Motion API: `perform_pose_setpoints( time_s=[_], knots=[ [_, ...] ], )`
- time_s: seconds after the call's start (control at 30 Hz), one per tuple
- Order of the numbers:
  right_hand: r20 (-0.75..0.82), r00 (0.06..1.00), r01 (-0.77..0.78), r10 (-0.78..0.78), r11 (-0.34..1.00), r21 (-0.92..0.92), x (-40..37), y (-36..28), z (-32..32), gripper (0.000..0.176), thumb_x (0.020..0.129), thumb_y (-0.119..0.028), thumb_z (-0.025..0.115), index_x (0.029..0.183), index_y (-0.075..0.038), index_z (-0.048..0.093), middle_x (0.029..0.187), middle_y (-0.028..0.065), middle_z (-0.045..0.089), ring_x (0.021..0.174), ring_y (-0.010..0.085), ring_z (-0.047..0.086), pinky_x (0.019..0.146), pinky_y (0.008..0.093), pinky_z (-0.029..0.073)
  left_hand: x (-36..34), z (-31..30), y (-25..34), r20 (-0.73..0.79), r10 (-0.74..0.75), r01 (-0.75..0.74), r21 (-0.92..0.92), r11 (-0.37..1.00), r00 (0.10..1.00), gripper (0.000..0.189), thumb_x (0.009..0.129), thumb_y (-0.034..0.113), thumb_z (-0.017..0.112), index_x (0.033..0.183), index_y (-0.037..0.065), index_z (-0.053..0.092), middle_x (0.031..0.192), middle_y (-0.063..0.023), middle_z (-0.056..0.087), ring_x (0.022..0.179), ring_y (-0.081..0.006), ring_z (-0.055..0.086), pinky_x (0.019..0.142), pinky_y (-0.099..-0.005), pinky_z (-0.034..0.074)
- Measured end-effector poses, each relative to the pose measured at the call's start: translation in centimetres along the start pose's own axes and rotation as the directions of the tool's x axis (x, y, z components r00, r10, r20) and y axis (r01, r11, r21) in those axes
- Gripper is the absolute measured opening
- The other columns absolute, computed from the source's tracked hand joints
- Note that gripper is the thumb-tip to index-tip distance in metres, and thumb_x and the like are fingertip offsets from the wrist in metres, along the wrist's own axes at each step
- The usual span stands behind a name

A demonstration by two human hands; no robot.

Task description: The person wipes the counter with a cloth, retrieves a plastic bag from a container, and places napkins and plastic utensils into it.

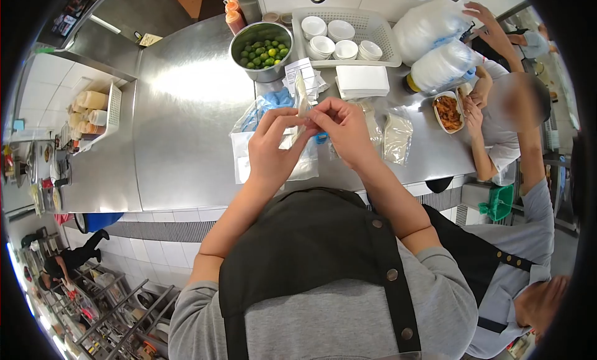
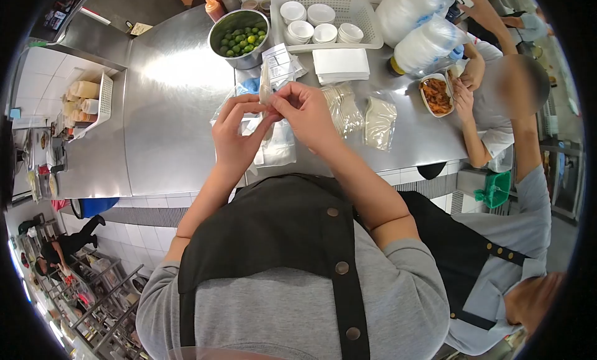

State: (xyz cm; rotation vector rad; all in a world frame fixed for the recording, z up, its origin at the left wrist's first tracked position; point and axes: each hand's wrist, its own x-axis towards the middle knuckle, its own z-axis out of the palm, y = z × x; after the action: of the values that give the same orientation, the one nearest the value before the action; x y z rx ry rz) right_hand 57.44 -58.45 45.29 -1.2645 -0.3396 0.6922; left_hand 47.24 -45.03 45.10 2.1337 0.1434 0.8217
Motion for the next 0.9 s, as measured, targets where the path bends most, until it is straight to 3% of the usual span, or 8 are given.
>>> perform_pose_setpoints(
  time_s=[0.23,0.33,0.43,0.53,0.63,0.8,0.9],
  knots=[
    [-0.007,1.000,0.031,-0.031,1.000,-0.003,0.2,-0.6,-0.5,0.009,0.097,-0.007,0.066,0.094,0.001,0.069,0.084,0.0053,0.072,0.077,0.0091,0.068,0.072,0.0241,0.055,0.7,0.1,-0.2,0.056,-0.108,0.111,-0.041,0.993,0.993,0.021,0.077,0.008,0.085,0.092,0.003,0.071,0.109,-0.0102,0.070,0.087,-0.0233,0.070,0.073,-0.0327,0.056],
    [-0.023,0.999,0.036,-0.037,0.998,-0.060,0.2,-0.7,-0.2,0.009,0.097,-0.006,0.066,0.096,0.002,0.069,0.085,0.0059,0.072,0.078,0.0090,0.067,0.073,0.0241,0.055,1.1,0.1,0.8,0.062,-0.199,0.205,-0.120,0.971,0.978,0.021,0.079,0.010,0.084,0.093,0.002,0.071,0.106,-0.0104,0.070,0.088,-0.0227,0.070,0.071,-0.0321,0.055],
    [-0.041,0.997,0.053,-0.058,0.992,-0.112,0.1,-0.5,0.3,0.010,0.097,-0.006,0.066,0.097,0.003,0.069,0.086,0.0066,0.072,0.079,0.0093,0.067,0.073,0.0247,0.055,1.3,0.4,0.0,0.018,-0.204,0.204,-0.181,0.962,0.979,0.013,0.085,0.005,0.078,0.093,-0.001,0.071,0.101,-0.0106,0.072,0.081,-0.0175,0.067,0.074,-0.0295,0.053],
    [-0.052,0.987,0.133,-0.150,0.961,-0.244,-0.4,0.1,0.9,0.011,0.097,-0.005,0.064,0.099,0.004,0.069,0.087,0.0085,0.072,0.079,0.0124,0.068,0.072,0.0275,0.055,1.4,0.0,-0.1,0.055,-0.177,0.181,-0.076,0.981,0.983,0.012,0.089,0.008,0.075,0.094,-0.002,0.068,0.097,-0.0114,0.072,0.082,-0.0191,0.066,0.074,-0.0306,0.052],
    [-0.015,0.959,0.249,-0.284,0.865,-0.435,-0.7,0.6,1.2,0.009,0.095,-0.004,0.064,0.099,0.004,0.067,0.087,0.0122,0.070,0.078,0.0208,0.068,0.070,0.0322,0.054,1.5,-0.2,0.0,0.076,-0.181,0.186,-0.064,0.980,0.981,0.012,0.090,0.008,0.070,0.096,0.000,0.065,0.095,-0.0158,0.068,0.082,-0.0313,0.066,0.075,-0.0385,0.052],
    [0.106,0.921,0.358,-0.376,0.704,-0.613,-1.1,-0.3,1.9,0.008,0.087,-0.003,0.067,0.092,0.002,0.065,0.087,0.0161,0.064,0.078,0.0335,0.064,0.067,0.0389,0.052,1.0,0.0,0.5,0.109,-0.203,0.184,0.169,0.968,0.973,0.010,0.091,0.008,0.064,0.097,0.002,0.059,0.091,-0.0143,0.063,0.076,-0.0351,0.066,0.065,-0.0426,0.052],
    [0.159,0.908,0.383,-0.389,0.613,-0.691,-0.7,0.4,1.1,0.010,0.081,-0.003,0.069,0.085,0.000,0.061,0.084,0.0146,0.062,0.078,0.0328,0.063,0.067,0.0414,0.052,0.8,-0.2,0.3,0.166,-0.158,0.114,0.247,0.962,0.973,0.010,0.088,0.007,0.065,0.095,0.004,0.058,0.090,-0.0122,0.062,0.071,-0.0344,0.066,0.059,-0.0437,0.052]
  ],
)
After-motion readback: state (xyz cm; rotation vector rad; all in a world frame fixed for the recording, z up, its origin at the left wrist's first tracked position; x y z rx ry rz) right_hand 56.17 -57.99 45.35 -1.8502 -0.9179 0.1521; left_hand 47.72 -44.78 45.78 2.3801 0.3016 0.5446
